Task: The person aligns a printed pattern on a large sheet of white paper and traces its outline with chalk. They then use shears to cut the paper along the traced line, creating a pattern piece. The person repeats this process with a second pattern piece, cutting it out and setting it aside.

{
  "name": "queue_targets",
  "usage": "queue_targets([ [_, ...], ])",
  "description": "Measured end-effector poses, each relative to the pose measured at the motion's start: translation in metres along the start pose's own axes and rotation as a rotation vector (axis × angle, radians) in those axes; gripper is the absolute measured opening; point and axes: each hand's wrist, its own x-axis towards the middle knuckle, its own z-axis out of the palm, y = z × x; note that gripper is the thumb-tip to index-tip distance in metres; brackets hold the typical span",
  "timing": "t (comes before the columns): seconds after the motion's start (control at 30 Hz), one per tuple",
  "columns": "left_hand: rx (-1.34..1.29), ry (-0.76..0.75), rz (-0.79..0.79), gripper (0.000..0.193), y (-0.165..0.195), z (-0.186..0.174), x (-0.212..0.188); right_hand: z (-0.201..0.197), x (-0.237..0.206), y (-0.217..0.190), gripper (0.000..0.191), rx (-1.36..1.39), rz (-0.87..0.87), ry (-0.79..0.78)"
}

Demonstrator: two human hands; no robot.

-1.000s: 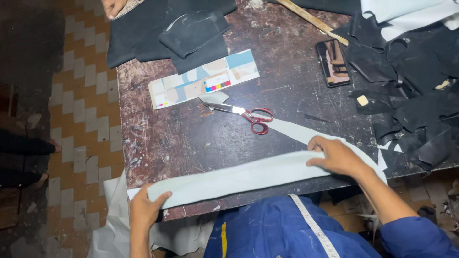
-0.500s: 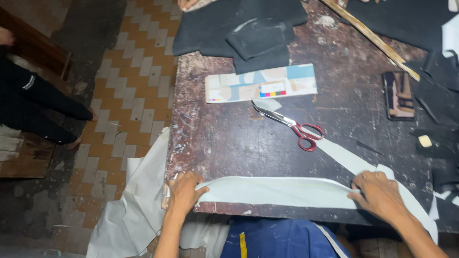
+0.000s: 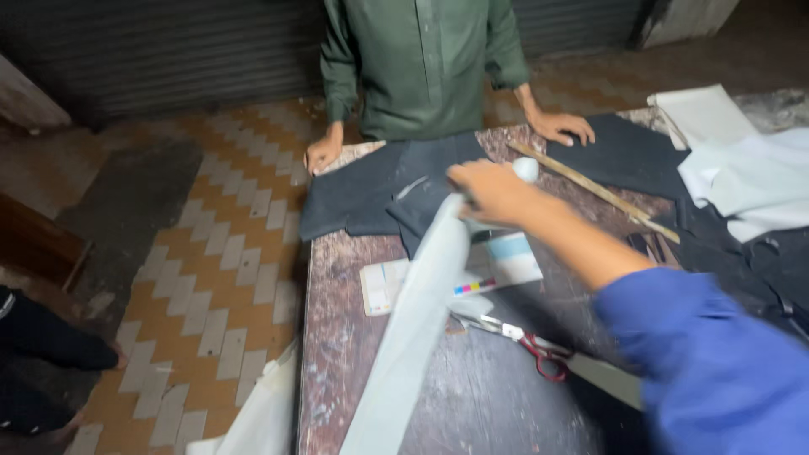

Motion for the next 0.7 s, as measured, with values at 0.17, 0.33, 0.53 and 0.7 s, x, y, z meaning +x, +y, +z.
queue_targets([
  [0.17, 0.119, 0.018, -0.021, 0.035, 0.024, 0.034, -0.001, 0.049, -0.009, -0.05, 0.054, 0.141, -0.085, 0.233],
  [0.33, 0.25, 0.154, 0.109, 0.034, 0.037, 0.079, 0.019, 0.095, -0.206, -0.043, 0.051, 0.14, 0.177, 0.015],
  [0.53, 0.277, 0.495, 0.44, 0.033, 0.105, 0.139, 0.031, 0.132, -0.322, -0.034, 0.064, 0.056, 0.577, 0.103],
  [0.7, 0.142, 0.65, 0.64, 0.037, 0.211, 0.253, 0.033, 0.117, -0.324, -0.007, 0.036, -0.027, 0.522, -0.301],
])
